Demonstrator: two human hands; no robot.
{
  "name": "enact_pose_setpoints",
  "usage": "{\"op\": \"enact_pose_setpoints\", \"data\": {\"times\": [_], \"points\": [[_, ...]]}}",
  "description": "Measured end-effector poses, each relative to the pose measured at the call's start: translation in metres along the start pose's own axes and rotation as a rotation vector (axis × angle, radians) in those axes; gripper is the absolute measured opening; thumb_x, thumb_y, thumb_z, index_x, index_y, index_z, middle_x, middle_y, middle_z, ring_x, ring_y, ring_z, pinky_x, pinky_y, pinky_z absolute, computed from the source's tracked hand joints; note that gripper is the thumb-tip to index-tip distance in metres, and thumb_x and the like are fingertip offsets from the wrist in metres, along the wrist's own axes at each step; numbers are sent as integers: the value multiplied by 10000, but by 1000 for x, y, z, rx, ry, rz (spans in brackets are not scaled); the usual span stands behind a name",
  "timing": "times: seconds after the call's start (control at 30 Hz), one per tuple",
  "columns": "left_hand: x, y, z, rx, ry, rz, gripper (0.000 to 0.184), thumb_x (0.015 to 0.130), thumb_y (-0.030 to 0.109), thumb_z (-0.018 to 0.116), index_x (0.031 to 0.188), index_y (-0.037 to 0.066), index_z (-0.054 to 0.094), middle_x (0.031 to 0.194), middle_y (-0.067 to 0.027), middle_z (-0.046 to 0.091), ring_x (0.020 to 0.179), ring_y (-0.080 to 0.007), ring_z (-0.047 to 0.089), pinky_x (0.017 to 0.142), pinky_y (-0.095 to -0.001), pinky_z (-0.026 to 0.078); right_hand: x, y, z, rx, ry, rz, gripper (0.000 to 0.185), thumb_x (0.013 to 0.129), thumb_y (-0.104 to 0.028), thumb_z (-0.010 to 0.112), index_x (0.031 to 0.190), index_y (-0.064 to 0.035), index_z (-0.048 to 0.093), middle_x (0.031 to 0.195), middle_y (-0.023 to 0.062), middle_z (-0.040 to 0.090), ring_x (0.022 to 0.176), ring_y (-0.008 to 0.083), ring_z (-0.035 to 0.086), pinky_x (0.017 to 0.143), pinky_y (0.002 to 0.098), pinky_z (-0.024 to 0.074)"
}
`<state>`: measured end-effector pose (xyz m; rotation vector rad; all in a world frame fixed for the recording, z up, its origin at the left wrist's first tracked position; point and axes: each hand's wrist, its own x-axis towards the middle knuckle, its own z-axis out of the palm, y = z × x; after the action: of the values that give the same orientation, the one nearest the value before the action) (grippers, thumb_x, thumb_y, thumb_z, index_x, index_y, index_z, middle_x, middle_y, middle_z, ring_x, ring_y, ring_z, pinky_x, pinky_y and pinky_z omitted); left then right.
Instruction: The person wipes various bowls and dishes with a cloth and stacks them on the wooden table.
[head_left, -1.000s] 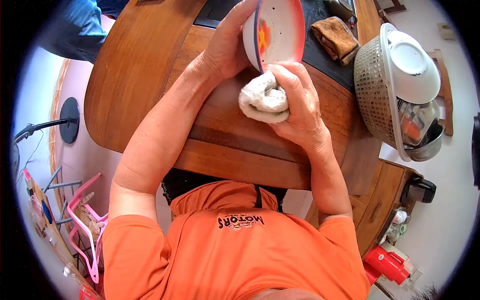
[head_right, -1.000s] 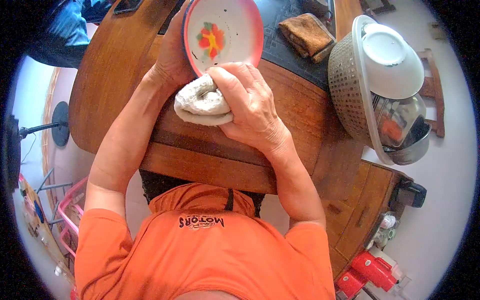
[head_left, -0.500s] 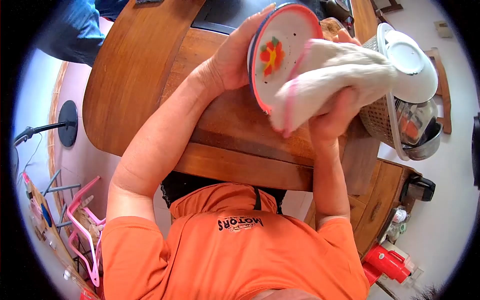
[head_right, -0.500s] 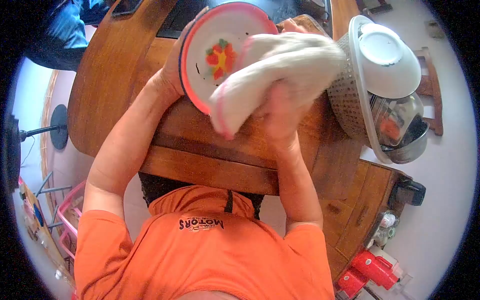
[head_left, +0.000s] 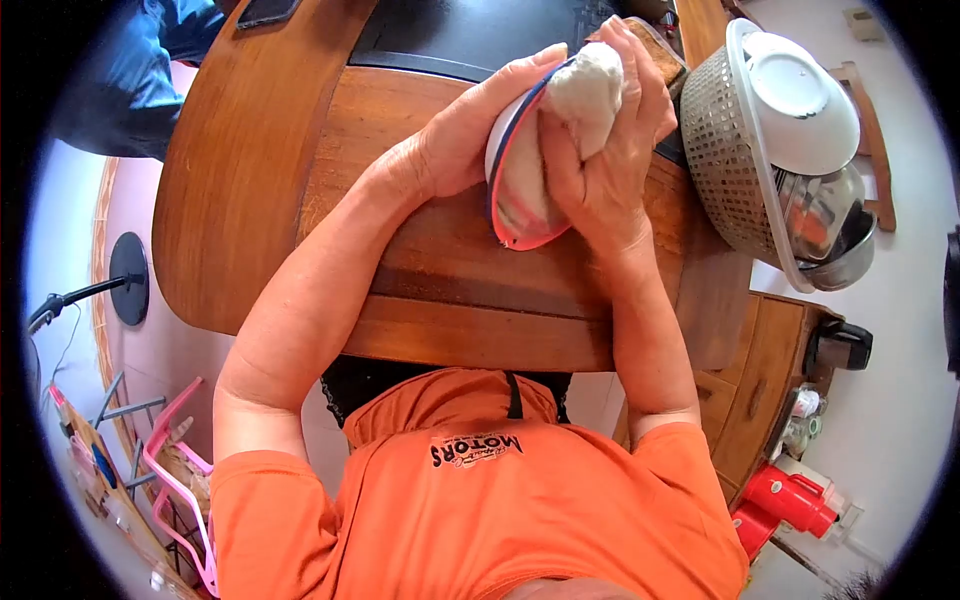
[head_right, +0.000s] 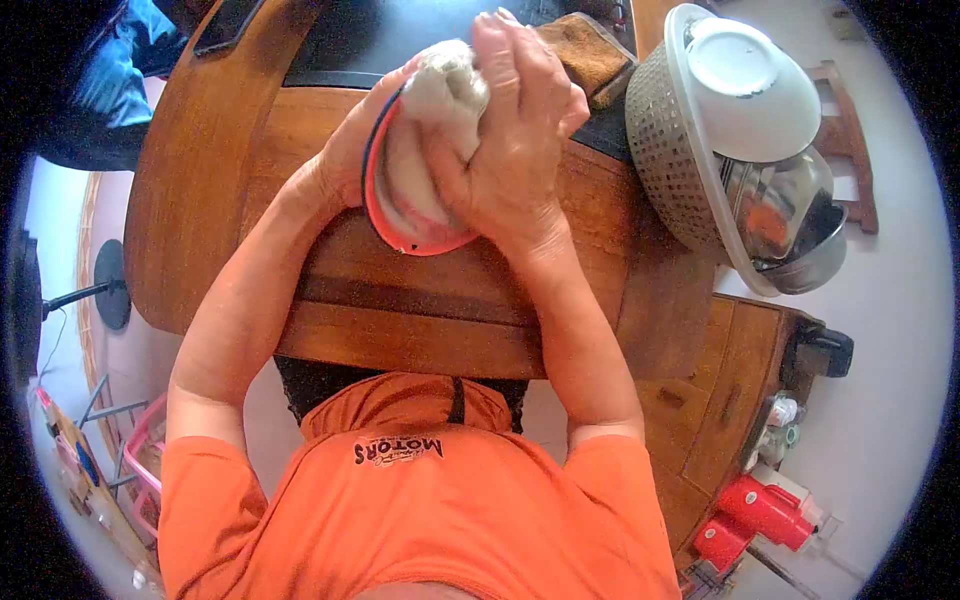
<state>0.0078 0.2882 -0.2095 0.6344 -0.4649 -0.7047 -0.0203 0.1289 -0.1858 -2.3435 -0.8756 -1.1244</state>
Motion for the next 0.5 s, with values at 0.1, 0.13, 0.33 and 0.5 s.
{"op": "enact_pose_setpoints", "data": {"times": [0.1, 0.13, 0.33, 0.5], "points": [[2, -3, 5, 62, 194, 67, 567, 1025, 538, 492, 1329, 71, 595, 1218, -51, 667, 1069, -134, 620, 982, -307, 508, -4, 19, 10, 94, -42, 271, 746, 821, -282, 742, 1439, 9, 443, 1313, 233, 512, 1170, 395, 510, 1033, 529, 355], [2, -3, 2, 62, 192, 64, 567, 1025, 538, 492, 1329, 71, 595, 1218, -51, 667, 1069, -134, 620, 982, -307, 508, -11, 23, 10, 92, -41, 274, 746, 821, -282, 742, 1439, 9, 443, 1313, 233, 512, 1170, 395, 510, 1033, 529, 355], [-1, 13, -6, -152, 294, 205, 531, 1071, 473, 412, 1428, 93, 508, 1387, -86, 576, 1234, -191, 566, 1094, -379, 463, -20, 16, 0, 144, -11, 263, 869, 811, -286, 794, 1477, 33, 336, 1382, 260, 447, 1289, 425, 440, 1093, 501, 361], [6, 6, -33, -311, 6, 204, 568, 1069, 524, 349, 1423, 112, 515, 1364, -92, 582, 1222, -213, 563, 1071, -356, 459, -18, 7, 2, 254, -102, 128, 610, 831, -191, 775, 1390, -58, 572, 1437, 244, 461, 1281, 415, 474, 1099, 482, 370]]}}
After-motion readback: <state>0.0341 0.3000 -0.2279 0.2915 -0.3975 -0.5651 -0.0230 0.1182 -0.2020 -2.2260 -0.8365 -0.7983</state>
